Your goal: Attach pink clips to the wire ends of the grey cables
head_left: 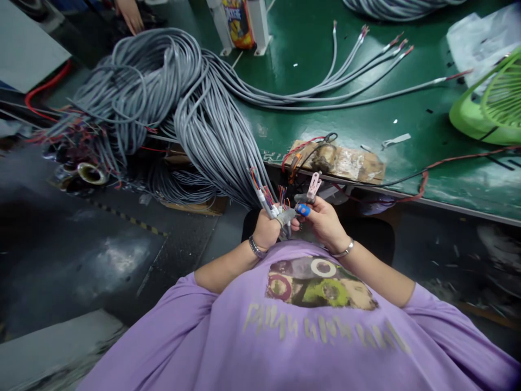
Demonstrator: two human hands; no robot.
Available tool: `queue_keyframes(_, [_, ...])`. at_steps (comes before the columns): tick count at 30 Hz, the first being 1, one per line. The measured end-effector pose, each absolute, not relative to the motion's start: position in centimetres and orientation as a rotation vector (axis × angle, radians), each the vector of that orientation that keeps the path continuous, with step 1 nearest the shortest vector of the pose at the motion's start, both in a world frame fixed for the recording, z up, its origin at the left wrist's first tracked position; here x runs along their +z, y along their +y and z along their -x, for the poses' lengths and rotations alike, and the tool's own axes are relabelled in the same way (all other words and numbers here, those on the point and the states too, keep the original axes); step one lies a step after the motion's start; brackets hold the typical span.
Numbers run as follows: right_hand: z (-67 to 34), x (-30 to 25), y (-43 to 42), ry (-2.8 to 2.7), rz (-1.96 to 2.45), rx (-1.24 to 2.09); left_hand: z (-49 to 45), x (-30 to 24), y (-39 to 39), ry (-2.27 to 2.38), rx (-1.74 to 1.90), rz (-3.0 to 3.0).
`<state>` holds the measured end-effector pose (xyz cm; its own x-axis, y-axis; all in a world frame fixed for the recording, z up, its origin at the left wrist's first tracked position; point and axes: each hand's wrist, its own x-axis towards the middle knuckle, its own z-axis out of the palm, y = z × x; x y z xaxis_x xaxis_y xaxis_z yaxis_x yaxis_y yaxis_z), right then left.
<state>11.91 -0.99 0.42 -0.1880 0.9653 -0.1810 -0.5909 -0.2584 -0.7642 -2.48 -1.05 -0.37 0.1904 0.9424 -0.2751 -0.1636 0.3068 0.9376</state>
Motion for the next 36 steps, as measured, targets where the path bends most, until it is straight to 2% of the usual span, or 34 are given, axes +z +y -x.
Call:
queue_keyframes(10, [-12.6,-0.6,-0.6,-0.625,1.041,1.468,2.4,0.0,-1.1,1.129,0.978,-0.887])
queue_keyframes(19, [-14.2,0.0,-1.0,-0.610,0.889,1.899,2.6,-0.7,-1.1,1.083,0.998,-0.881])
queue_keyframes(24, [-13.3,0.5,-1.4,-0.796,0.877,1.825,2.6,-0.9,-1.1,1.086,0.956,-0.917])
queue_keyframes(36, [-13.3,0.6,-1.3,-0.795,0.918,1.822,2.8,-0.5,-1.0,1.073,0.894,-0.931])
